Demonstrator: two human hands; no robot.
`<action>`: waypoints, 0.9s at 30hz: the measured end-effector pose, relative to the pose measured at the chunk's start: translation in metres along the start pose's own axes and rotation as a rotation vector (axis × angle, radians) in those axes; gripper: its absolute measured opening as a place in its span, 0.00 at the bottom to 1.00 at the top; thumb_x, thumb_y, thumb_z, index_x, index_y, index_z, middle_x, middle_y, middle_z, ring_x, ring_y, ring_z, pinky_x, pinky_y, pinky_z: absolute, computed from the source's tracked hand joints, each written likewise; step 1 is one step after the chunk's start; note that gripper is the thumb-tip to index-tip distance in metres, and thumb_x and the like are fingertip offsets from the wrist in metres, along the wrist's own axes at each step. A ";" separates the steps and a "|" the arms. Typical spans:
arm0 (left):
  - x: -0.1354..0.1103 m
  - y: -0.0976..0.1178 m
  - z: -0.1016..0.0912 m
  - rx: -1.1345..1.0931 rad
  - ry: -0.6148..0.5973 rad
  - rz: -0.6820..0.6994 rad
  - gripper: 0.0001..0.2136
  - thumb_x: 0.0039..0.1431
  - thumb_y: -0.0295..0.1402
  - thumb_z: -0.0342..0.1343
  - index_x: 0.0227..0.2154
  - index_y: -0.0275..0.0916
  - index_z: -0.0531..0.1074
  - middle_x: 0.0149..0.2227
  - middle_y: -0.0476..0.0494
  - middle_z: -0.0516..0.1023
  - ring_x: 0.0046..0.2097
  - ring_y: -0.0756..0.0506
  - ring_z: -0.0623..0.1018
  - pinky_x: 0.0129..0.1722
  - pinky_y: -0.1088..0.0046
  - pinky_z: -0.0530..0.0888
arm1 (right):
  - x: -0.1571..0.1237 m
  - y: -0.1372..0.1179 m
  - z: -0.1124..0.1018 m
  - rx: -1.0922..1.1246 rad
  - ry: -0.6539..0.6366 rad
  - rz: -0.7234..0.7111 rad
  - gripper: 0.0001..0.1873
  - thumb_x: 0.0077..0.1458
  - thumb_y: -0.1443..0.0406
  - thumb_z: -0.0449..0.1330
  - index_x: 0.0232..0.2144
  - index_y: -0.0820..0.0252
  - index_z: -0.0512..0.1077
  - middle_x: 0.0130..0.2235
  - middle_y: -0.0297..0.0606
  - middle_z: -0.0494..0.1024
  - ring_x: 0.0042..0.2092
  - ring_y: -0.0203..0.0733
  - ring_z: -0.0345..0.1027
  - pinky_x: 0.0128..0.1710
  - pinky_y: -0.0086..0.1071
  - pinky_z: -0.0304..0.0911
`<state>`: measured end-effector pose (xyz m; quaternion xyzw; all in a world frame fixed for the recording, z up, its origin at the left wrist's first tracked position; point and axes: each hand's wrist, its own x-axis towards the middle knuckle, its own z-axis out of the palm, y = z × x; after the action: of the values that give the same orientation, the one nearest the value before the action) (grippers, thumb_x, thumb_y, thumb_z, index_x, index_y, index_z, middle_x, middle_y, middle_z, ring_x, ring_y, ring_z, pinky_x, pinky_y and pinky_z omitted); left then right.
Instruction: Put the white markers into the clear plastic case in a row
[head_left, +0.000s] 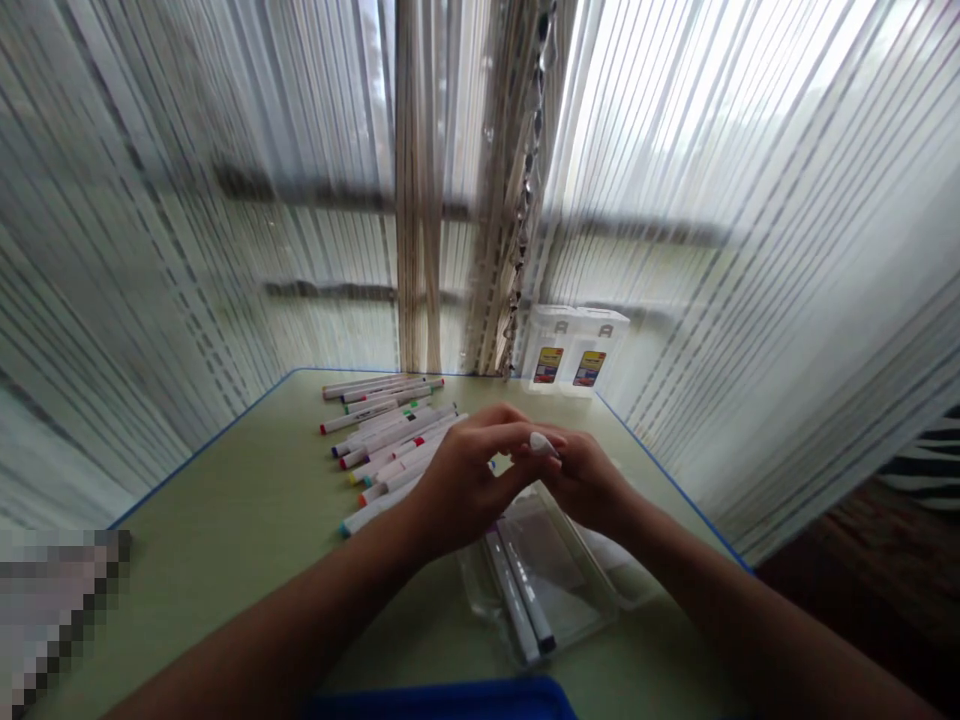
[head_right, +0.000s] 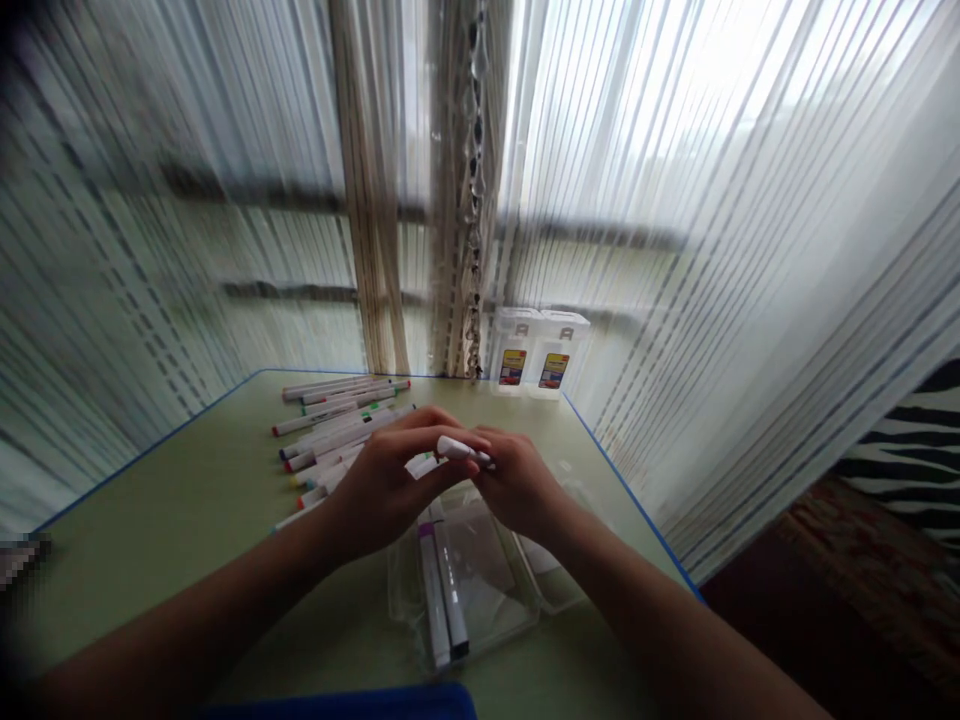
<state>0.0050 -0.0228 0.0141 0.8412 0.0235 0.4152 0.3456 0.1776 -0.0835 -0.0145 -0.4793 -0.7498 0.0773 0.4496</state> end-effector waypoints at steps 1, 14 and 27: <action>0.000 0.000 -0.001 0.030 0.001 0.023 0.08 0.62 0.29 0.61 0.42 0.36 0.80 0.38 0.42 0.76 0.40 0.47 0.75 0.41 0.71 0.71 | 0.000 -0.001 -0.001 -0.024 0.007 0.009 0.12 0.62 0.61 0.57 0.28 0.60 0.72 0.29 0.38 0.75 0.30 0.40 0.68 0.32 0.32 0.62; -0.001 -0.003 -0.004 0.292 -0.010 0.240 0.08 0.66 0.25 0.54 0.45 0.36 0.74 0.44 0.41 0.76 0.48 0.47 0.73 0.48 0.72 0.70 | 0.003 -0.011 -0.007 -0.094 0.092 0.120 0.22 0.52 0.68 0.65 0.51 0.62 0.73 0.44 0.45 0.79 0.38 0.43 0.74 0.33 0.33 0.70; 0.003 -0.005 -0.006 -0.149 0.296 -0.257 0.10 0.63 0.35 0.59 0.44 0.37 0.70 0.36 0.45 0.79 0.35 0.48 0.78 0.36 0.72 0.74 | 0.002 -0.014 -0.005 0.033 0.037 0.137 0.13 0.62 0.60 0.60 0.30 0.63 0.77 0.24 0.34 0.76 0.24 0.32 0.65 0.25 0.27 0.61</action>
<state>0.0037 -0.0143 0.0155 0.7332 0.1504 0.4872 0.4499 0.1716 -0.0910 -0.0030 -0.5233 -0.7054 0.1111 0.4649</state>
